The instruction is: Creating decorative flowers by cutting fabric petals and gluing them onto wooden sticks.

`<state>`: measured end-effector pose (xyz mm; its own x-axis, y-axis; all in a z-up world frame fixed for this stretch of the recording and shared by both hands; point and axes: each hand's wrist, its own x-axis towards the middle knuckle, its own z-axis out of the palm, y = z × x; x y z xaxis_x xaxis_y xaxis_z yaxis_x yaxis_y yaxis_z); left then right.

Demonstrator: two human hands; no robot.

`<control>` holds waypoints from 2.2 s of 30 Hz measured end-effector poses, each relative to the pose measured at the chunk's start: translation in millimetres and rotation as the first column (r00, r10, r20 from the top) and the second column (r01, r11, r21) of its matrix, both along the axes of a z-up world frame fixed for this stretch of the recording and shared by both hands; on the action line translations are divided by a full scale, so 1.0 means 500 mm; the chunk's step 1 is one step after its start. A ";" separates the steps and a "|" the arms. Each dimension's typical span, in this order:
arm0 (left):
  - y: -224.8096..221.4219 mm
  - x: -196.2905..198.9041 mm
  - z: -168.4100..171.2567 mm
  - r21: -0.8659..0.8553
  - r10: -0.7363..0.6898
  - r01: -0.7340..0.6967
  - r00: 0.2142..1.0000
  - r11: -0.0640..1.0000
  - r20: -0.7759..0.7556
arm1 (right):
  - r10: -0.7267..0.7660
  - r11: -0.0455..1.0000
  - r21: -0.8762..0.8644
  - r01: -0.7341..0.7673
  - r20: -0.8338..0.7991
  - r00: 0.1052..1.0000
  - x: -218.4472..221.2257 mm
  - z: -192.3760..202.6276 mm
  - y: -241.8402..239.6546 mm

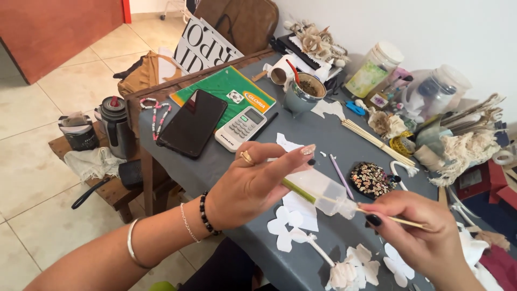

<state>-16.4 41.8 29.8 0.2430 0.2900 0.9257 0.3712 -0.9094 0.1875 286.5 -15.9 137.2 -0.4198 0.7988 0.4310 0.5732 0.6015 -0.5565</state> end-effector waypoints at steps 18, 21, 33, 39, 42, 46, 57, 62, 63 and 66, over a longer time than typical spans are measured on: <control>-0.003 0.003 0.041 -0.169 -0.132 0.121 0.990 0.978 -0.056 | -0.411 0.752 0.613 -0.242 0.724 0.554 0.023 0.043 -0.105; -0.017 -0.010 0.059 -0.118 -0.129 0.107 0.971 0.987 -0.200 | -0.379 0.756 0.622 -0.202 0.669 0.640 0.038 0.027 -0.083; -0.007 -0.001 0.052 0.043 -0.070 0.073 0.995 0.996 -0.073 | -0.586 0.810 -0.225 0.541 -0.265 0.766 -0.004 -0.068 -0.069; 0.008 0.009 0.039 -0.089 -0.072 0.064 0.994 0.994 -0.083 | -0.025 0.968 0.218 -0.123 0.575 0.818 0.151 -0.026 -0.015; 0.006 0.009 0.037 -0.112 -0.111 0.102 0.991 0.989 -0.074 | -0.487 0.747 0.665 -0.013 0.561 0.669 -0.018 0.004 -0.129; 0.000 -0.002 0.045 -0.084 -0.128 0.115 0.978 0.990 -0.166 | -0.455 0.764 0.577 -0.289 0.799 0.394 0.038 0.029 -0.128; -0.007 -0.005 0.058 0.041 -0.095 0.105 0.975 0.994 -0.201 | -0.387 0.918 0.207 0.339 0.267 0.883 0.008 0.018 -0.075; -0.008 -0.009 0.081 0.074 -0.064 0.079 0.980 0.994 -0.189 | -0.466 0.879 -0.243 0.409 -0.260 0.846 0.047 -0.071 -0.058; -0.008 -0.010 0.085 0.077 -0.059 0.074 0.982 0.994 -0.181 | -0.471 0.869 -0.361 0.338 -0.399 0.786 0.065 -0.090 -0.050; 0.001 -0.007 0.073 0.034 -0.055 0.063 0.978 0.997 -0.199 | -0.535 0.838 -0.409 0.361 -0.483 0.693 0.049 -0.111 -0.047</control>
<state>-19.9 42.3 66.3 0.4382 0.2335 0.8680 0.3424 -0.9362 0.0790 311.2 -39.5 81.9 0.2660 0.9409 0.2098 0.2678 0.1369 -0.9537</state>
